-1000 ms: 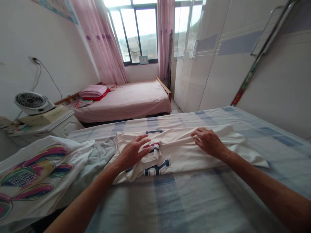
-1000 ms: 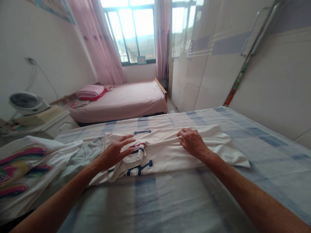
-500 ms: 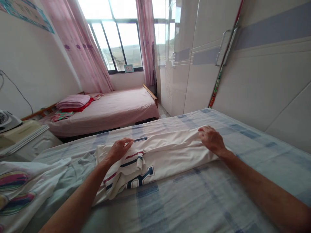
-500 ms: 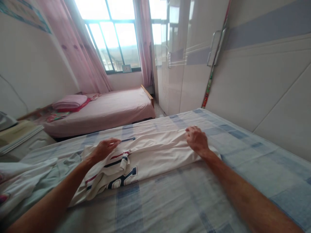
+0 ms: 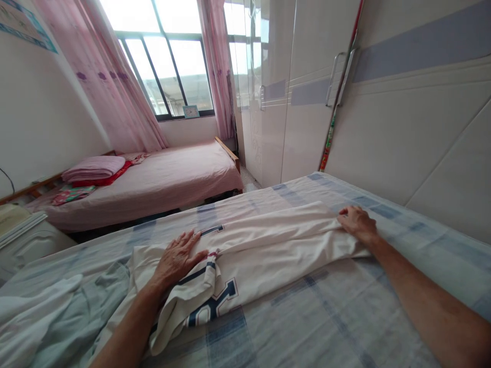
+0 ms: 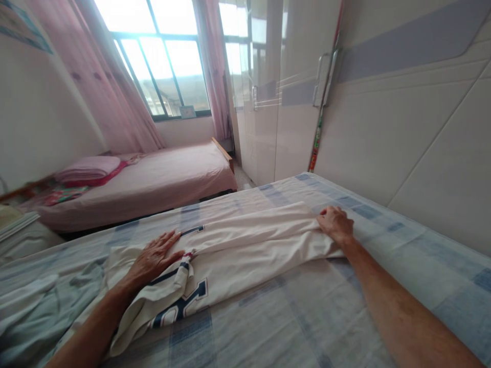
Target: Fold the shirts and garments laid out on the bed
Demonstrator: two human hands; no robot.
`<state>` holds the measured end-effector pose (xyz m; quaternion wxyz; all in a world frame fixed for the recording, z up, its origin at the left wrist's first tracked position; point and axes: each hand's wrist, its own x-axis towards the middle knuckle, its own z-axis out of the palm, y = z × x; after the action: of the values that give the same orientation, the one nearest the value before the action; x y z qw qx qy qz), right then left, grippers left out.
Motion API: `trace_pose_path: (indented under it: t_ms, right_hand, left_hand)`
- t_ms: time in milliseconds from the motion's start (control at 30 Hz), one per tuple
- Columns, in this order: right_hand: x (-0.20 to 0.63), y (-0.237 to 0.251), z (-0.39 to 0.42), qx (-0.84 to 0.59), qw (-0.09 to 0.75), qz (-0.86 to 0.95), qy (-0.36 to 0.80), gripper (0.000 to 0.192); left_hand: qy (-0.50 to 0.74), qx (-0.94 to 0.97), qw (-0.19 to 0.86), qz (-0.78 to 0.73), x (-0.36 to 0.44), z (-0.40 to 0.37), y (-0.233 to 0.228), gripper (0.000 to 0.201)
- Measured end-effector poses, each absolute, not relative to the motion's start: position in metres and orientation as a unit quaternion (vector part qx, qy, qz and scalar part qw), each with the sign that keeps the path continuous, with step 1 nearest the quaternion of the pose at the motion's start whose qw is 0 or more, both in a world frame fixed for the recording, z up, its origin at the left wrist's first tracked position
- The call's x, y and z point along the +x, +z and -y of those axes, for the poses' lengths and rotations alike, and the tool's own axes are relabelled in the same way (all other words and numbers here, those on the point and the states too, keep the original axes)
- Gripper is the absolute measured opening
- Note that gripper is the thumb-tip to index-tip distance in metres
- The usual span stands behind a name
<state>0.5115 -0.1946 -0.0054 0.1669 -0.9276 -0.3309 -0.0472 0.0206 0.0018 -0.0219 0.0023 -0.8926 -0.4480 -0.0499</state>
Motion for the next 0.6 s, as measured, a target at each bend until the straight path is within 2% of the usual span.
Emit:
trace_pose_path:
  t_ms: [133,333,467,600]
  right_hand:
    - [0.492,0.016,0.203,-0.909,0.160,0.361,-0.130,0.038]
    - [0.483,0.039,0.242,-0.908,0.077,0.411,0.033,0.043]
    - [0.484,0.026,0.275,-0.888,0.113,0.442,0.058,0.040]
    - [0.483,0.014,0.290,-0.880,0.156,0.443,0.068,0.028]
  left_hand:
    - [-0.048,-0.897,0.008,0.439,0.020,-0.002,-0.022,0.071]
    - [-0.041,-0.896,0.010,0.442,0.019,-0.004,-0.024,0.073]
    - [-0.027,-0.895,0.010,0.445,0.021,-0.004,-0.022,0.072]
    - [-0.025,-0.895,0.010,0.446,0.021,-0.004,-0.021,0.069]
